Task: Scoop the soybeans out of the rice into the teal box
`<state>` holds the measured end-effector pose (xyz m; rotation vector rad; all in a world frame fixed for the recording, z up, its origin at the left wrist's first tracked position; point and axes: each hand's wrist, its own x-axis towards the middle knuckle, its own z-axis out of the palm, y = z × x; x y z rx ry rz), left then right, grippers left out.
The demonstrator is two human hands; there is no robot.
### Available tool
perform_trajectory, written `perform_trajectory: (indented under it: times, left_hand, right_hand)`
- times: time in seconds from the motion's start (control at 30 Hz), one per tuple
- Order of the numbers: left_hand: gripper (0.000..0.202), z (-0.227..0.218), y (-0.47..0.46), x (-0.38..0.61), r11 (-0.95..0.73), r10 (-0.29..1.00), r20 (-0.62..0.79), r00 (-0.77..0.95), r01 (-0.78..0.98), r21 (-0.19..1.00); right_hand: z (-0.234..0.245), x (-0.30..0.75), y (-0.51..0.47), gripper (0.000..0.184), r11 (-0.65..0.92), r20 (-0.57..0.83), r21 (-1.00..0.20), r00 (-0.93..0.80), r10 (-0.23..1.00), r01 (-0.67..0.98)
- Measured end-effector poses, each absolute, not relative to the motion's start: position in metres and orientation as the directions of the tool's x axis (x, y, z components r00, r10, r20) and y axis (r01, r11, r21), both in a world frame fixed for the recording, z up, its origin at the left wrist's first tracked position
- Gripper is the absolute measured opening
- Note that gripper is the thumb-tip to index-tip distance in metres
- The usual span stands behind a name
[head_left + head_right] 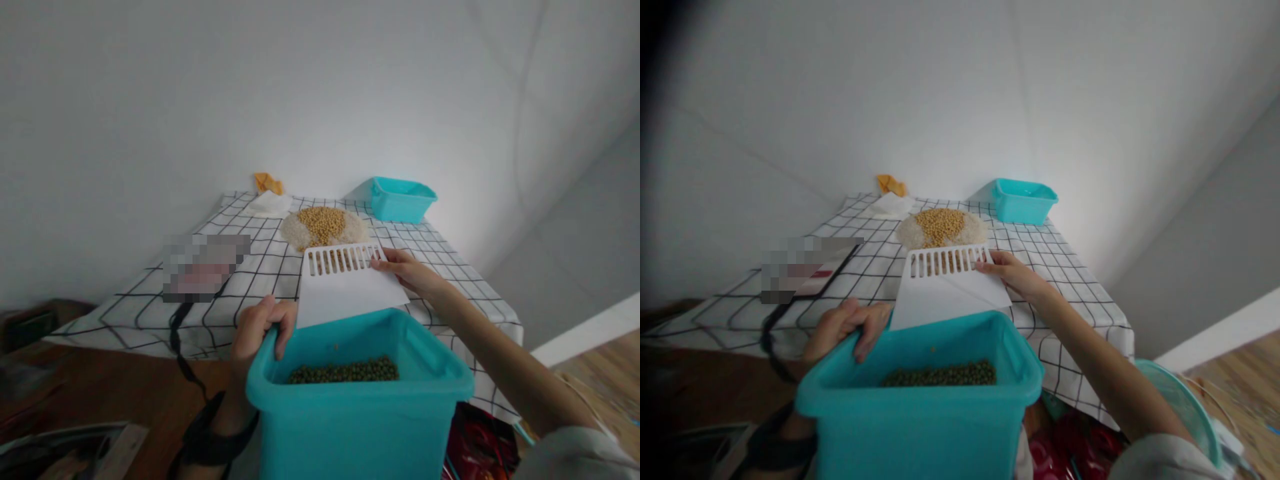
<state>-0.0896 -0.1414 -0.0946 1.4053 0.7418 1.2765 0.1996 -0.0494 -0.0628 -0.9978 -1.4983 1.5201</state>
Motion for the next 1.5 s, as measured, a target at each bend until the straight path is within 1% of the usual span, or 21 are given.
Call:
perform_trajectory:
  times: [0.07,0.17,0.27,0.33,0.43,0.5,0.67,0.83,0.9,1.03,1.13,1.27,1.37,1.5]
  left_hand:
    - [0.071,-0.096,-0.14,-0.09,-0.262,0.922,0.303,0.243,-0.185,0.947]
    - [0.07,-0.097,-0.141,-0.09,-0.281,0.921,0.314,0.229,-0.164,0.945]
    - [0.069,-0.096,-0.141,-0.089,-0.291,0.922,0.317,0.221,-0.145,0.946]
    - [0.069,-0.096,-0.141,-0.09,-0.283,0.925,0.309,0.221,-0.144,0.948]
    - [0.067,-0.097,-0.138,-0.092,-0.281,0.913,0.315,0.258,-0.163,0.946]
    - [0.066,-0.098,-0.137,-0.093,-0.284,0.901,0.326,0.286,-0.18,0.942]
    - [0.064,-0.098,-0.138,-0.092,-0.269,0.924,0.312,0.221,-0.205,0.941]
    - [0.066,-0.099,-0.136,-0.094,-0.266,0.899,0.312,0.306,-0.182,0.946]
    - [0.067,-0.099,-0.136,-0.093,-0.271,0.9,0.32,0.296,-0.196,0.942]
    - [0.067,-0.097,-0.141,-0.087,-0.259,0.926,0.315,0.206,-0.259,0.93]
    - [0.067,-0.098,-0.143,-0.085,-0.241,0.932,0.303,0.199,-0.284,0.928]
    - [0.068,-0.101,-0.142,-0.084,-0.286,0.922,0.345,0.177,-0.29,0.913]
    - [0.068,-0.103,-0.142,-0.082,-0.299,0.923,0.351,0.156,-0.281,0.912]
    - [0.068,-0.103,-0.143,-0.079,-0.315,0.925,0.356,0.13,-0.259,0.913]
  right_hand:
    - [-0.06,0.201,-0.05,0.029,0.034,0.028,-0.999,-0.375,0.927,0.009]
    - [-0.056,0.211,-0.045,0.03,0.126,0.116,-0.992,-0.265,0.957,0.019]
    - [-0.057,0.221,-0.04,0.03,0.156,0.145,-0.987,-0.193,0.97,0.047]
    - [-0.062,0.224,-0.041,0.028,0.128,0.111,-0.989,-0.203,0.973,0.07]
    - [-0.069,0.223,-0.046,0.027,0.027,0.01,-0.998,-0.287,0.958,0.054]
    - [-0.072,0.223,-0.048,0.027,-0.015,-0.026,-0.999,-0.335,0.942,0.037]
    - [-0.074,0.227,-0.045,0.025,-0.019,-0.03,-0.999,-0.386,0.922,0.031]
    - [-0.071,0.219,-0.04,0.028,-0.04,-0.055,-0.998,-0.445,0.894,0.045]
    - [-0.07,0.214,-0.039,0.029,-0.043,-0.062,-0.998,-0.468,0.881,0.051]
    - [-0.071,0.211,-0.038,0.031,-0.053,-0.047,-0.999,-0.482,0.875,0.001]
    - [-0.076,0.217,-0.035,0.031,-0.062,-0.041,-0.998,-0.475,0.879,-0.029]
    - [-0.079,0.224,-0.031,0.033,-0.069,-0.035,-0.996,-0.452,0.892,-0.059]
    - [-0.079,0.226,-0.029,0.036,-0.015,0.016,-0.997,-0.401,0.916,-0.073]
    - [-0.08,0.228,-0.028,0.033,0.078,0.081,-0.997,-0.319,0.944,-0.02]
